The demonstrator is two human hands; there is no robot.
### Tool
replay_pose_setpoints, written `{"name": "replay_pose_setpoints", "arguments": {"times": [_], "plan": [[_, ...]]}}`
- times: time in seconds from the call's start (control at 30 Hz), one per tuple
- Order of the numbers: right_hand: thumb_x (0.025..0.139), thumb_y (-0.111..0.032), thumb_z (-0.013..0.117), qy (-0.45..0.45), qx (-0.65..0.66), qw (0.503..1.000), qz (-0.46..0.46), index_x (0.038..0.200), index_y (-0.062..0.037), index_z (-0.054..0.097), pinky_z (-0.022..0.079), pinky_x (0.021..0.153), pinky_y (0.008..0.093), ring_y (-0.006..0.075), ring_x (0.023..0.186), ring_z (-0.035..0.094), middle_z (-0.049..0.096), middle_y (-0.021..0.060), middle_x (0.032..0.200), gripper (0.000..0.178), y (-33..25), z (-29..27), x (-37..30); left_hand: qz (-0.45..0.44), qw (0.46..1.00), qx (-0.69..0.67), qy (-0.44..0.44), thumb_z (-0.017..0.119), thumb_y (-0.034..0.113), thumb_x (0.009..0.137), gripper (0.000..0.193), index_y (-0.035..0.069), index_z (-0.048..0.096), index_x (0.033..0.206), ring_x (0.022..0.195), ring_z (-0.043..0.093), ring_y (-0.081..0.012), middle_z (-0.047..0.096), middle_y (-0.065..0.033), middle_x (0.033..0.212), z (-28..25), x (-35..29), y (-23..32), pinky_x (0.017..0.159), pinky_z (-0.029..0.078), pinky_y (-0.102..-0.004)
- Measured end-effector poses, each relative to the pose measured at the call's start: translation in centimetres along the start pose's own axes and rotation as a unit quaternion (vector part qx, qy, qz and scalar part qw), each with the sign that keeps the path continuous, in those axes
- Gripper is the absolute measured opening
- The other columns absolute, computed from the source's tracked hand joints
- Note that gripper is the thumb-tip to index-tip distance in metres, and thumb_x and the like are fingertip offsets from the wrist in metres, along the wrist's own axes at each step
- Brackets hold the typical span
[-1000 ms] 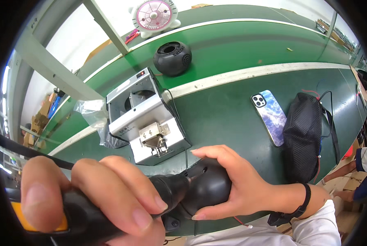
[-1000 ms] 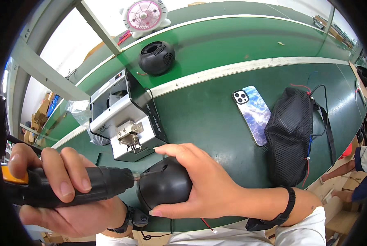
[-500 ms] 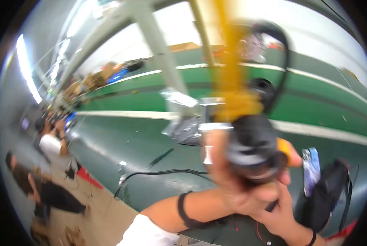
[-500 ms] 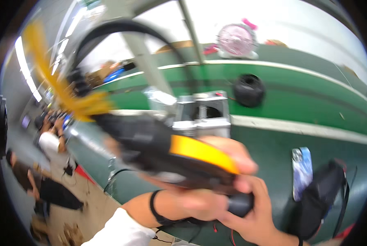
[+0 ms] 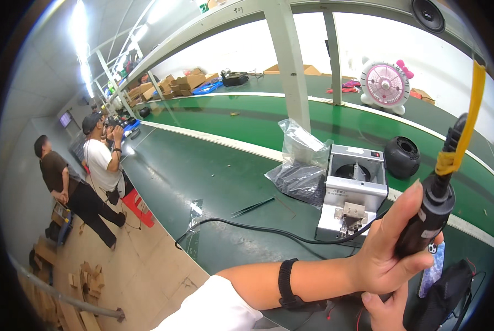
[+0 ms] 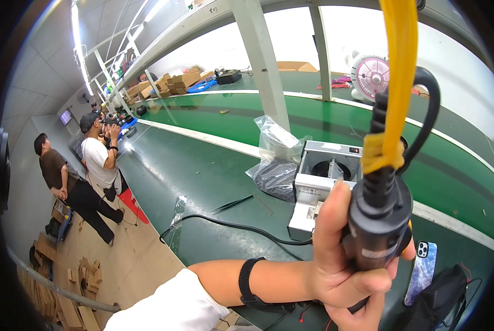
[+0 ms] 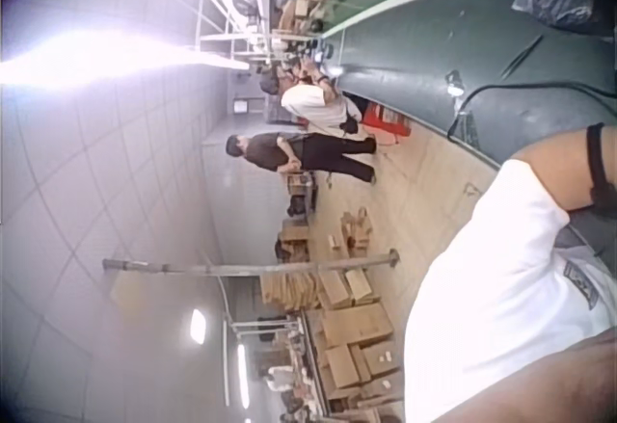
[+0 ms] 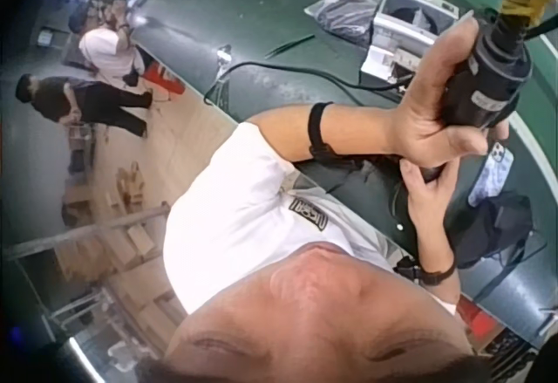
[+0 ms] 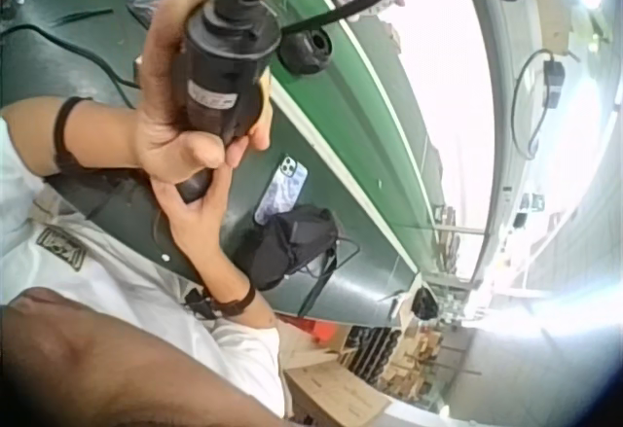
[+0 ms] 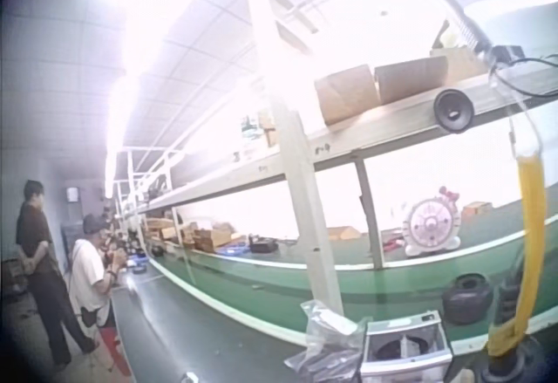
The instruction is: Assembling black plastic housing components using an electric screwdriver at a production workstation.
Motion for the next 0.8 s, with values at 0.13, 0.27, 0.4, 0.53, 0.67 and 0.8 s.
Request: {"name": "replay_pose_setpoints", "arguments": {"times": [0.13,0.27,0.4,0.53,0.67,0.8], "plan": [[0.092,-0.028,0.074,-0.002,-0.074,0.996,-0.059,0.14,0.0022,0.05,0.048,0.097,0.0336,0.0229,0.114,0.061,0.059,0.0143,0.13,0.062,-1.5,0.7,0.3,-0.003,0.997,0.003,0.072,0.071,0.021,0.097,0.089,0.008,0.013,0.163,0.092,0.067,-0.0238,0.055,-0.0194,0.139,-0.1,0.3,0.3,0.082,0.056,-0.0357],[0.087,-0.032,0.078,-0.038,-0.017,0.998,-0.052,0.144,0.0025,0.042,0.043,0.104,0.0363,0.0254,0.123,0.054,0.052,0.0149,0.138,0.076,-0.9,1.3,0.6,0.035,0.999,0.002,0.041,0.071,0.02,0.097,0.087,0.008,0.015,0.163,0.097,0.067,-0.0236,0.04,-0.0215,0.156,0.8,-0.1,0.8,0.085,0.055,-0.0359],[0.082,-0.036,0.082,-0.034,0.026,0.998,-0.036,0.148,0.0028,0.035,0.038,0.11,0.0391,0.0279,0.133,0.048,0.046,0.0154,0.145,0.09,0.4,0.6,0.4,0.007,1.0,-0.004,0.011,0.072,0.02,0.096,0.088,0.007,0.016,0.163,0.104,0.065,-0.0229,0.035,-0.0251,0.159,0.7,0.6,-0.1,0.094,0.052,-0.0377],[0.079,-0.045,0.084,-0.087,-0.132,0.981,-0.114,0.149,0.0052,0.032,0.035,0.114,0.0411,0.0292,0.137,0.045,0.043,0.018,0.149,0.101,0.4,0.9,-0.1,0.048,0.993,0.109,0.007,0.073,0.029,0.095,0.093,0.0,0.014,0.161,0.117,0.063,-0.0333,0.04,-0.026,0.153,-3.2,5.2,3.0,0.088,0.055,-0.038],[0.066,-0.043,0.093,-0.068,-0.151,0.976,-0.14,0.136,-0.0048,0.059,0.047,0.101,0.0485,0.0417,0.123,0.055,0.051,0.0249,0.137,0.087,-2.2,0.8,0.7,-0.024,0.974,0.222,0.025,0.045,0.054,0.105,0.079,0.023,-0.001,0.162,0.058,0.062,-0.0158,0.059,-0.03,0.122,-3.6,7.7,4.7,0.05,0.052,-0.0252],[0.062,-0.043,0.094,-0.061,-0.181,0.972,-0.137,0.134,-0.0131,0.062,0.048,0.099,0.0488,0.041,0.12,0.055,0.05,0.024,0.137,0.084,-1.9,0.4,0.3,-0.012,0.96,0.278,0.04,0.042,0.043,0.109,0.067,0.024,0.006,0.163,0.059,0.061,-0.0129,0.058,-0.0302,0.123,-6.9,8.3,3.6,0.049,0.051,-0.0242]]}}
Point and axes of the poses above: each hand's wrist, its own x-axis towards the middle knuckle, its own z-axis out of the palm, y = z × x, the point moved 7 cm from there along x, towards the middle knuckle
